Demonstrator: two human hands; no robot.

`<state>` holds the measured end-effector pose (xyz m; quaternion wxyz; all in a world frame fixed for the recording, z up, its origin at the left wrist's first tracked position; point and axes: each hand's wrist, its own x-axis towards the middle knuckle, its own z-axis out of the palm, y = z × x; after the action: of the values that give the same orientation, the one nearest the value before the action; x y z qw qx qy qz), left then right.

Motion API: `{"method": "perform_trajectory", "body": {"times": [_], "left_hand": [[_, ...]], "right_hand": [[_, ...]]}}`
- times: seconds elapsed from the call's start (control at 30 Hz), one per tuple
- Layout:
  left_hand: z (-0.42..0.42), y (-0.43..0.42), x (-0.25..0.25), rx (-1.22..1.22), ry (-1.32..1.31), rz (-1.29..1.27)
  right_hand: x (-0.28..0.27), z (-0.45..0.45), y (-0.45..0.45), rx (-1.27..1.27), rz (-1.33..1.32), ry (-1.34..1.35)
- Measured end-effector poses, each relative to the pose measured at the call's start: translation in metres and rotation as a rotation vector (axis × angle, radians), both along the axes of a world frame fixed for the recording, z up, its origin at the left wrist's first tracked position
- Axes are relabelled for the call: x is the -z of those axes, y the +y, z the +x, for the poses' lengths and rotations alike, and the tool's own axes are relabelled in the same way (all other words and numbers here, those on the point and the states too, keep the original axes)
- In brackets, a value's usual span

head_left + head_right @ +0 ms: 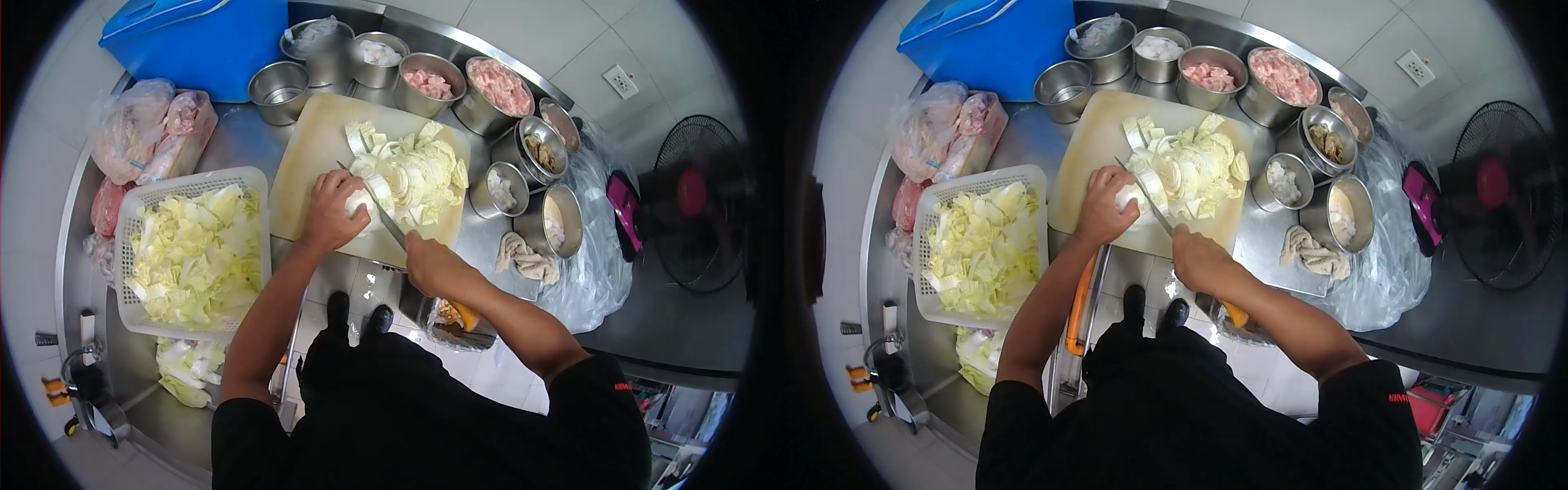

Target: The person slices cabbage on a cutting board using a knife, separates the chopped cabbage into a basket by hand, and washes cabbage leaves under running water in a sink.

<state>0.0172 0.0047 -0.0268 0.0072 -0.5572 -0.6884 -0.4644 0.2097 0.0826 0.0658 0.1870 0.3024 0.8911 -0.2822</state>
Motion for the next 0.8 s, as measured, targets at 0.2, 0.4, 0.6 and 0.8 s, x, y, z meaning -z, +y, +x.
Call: {"method": "perform_trajectory", "body": {"times": [0.2, 0.4, 0.6, 0.8], "left_hand": [[0.004, -0.006, 0.001, 0.019, 0.059, -0.017], [0.0, -0.017, -0.006, -0.04, 0.017, -0.055], [0.007, -0.023, 0.0, -0.068, -0.307, -0.134], [0.011, -0.022, 0.009, -0.144, -0.226, -0.024]], "right_hand": [[0.063, -0.008, -0.001, 0.05, 0.039, 0.12], [0.084, -0.004, 0.043, 0.009, 0.008, 0.305], [0.077, -0.002, 0.037, 0.147, -0.058, 0.407], [0.072, 0.017, 0.035, 0.323, -0.264, 0.499]]}}
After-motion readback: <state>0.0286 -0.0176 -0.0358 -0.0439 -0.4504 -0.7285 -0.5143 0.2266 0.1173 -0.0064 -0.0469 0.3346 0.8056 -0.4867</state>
